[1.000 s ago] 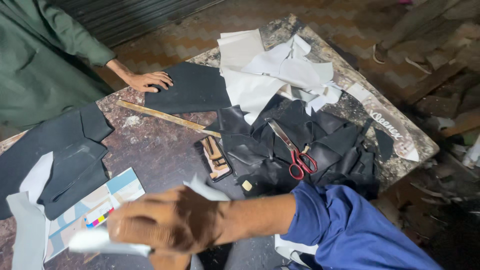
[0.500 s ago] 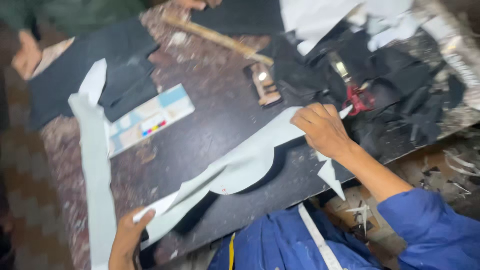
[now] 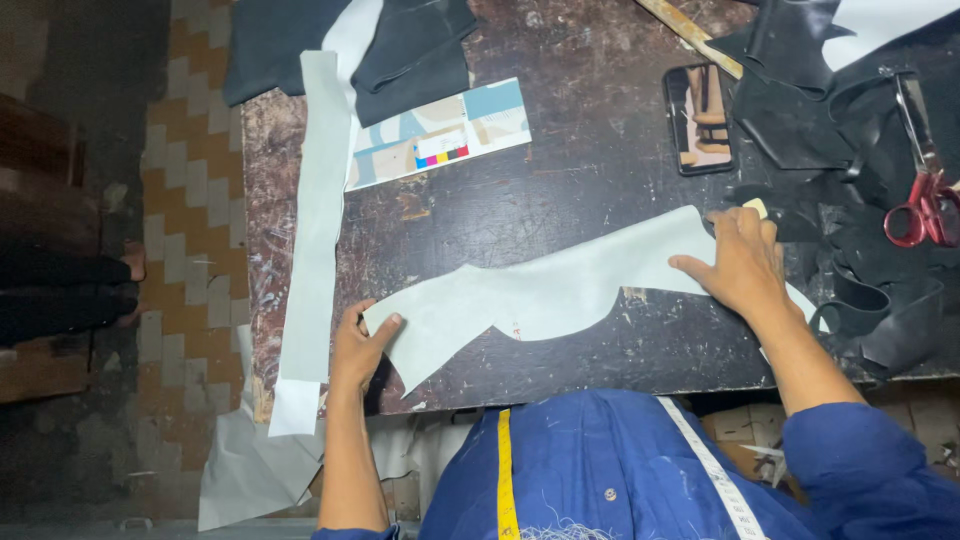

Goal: The person aligns a printed pattern on a large sheet of white paper and traces its outline with chalk. They then use shears to cut the paper along the traced line, creating a pattern piece. The person repeats this process with a second pattern piece, cutting it out and setting it aside.

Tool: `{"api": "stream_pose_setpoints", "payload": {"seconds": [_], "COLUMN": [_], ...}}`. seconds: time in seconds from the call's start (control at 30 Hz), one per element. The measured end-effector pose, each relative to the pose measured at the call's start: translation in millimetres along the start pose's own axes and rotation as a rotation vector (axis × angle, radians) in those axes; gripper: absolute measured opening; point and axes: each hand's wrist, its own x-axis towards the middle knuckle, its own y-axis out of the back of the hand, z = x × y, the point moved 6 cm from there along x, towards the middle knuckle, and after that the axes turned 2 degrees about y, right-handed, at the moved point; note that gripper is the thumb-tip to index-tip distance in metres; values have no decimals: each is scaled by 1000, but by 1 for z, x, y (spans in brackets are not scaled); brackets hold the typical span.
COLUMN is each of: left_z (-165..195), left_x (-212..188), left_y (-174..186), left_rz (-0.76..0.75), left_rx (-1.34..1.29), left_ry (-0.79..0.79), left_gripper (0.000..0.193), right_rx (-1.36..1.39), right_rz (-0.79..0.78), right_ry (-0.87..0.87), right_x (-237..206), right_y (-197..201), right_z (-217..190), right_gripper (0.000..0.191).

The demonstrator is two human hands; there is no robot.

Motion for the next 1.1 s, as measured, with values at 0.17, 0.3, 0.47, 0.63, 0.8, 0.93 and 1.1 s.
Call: {"api": "stream_pose_setpoints", "payload": {"seconds": [0.17,0.3,0.47,0.63,0.8,0.93,1.1], "left_z": [-10,-9,-26,-43,-3,32,20], "left_x": [-32,-51,-56,-53,-51,-45,-4], "left_y": [7,15,18,36,54,57,30], "left_rz": [2,-33,-229,30,293,269,157], "left_rx": [148,-725,-682,-206,196,175,166], "left_ry": [146,122,45,43,-229,-383,-17], "left_gripper": [91,51,55,54,24,19,26], "right_rx": [19,864,150,160,216,512,295], "right_rz": [-255,-398,-290,-117,-190,-330,-581], "right_ry": [-170,-321,293,453,212,58,-70], "right_x": [-5,-9,-26,-62,-44,0,57], "right_y": [-12,-9,-2,-11,4,55,52], "right_z": [30,44,-14,-36,-14,4,17], "right_gripper": [28,38,83,55,18,26,31]}}
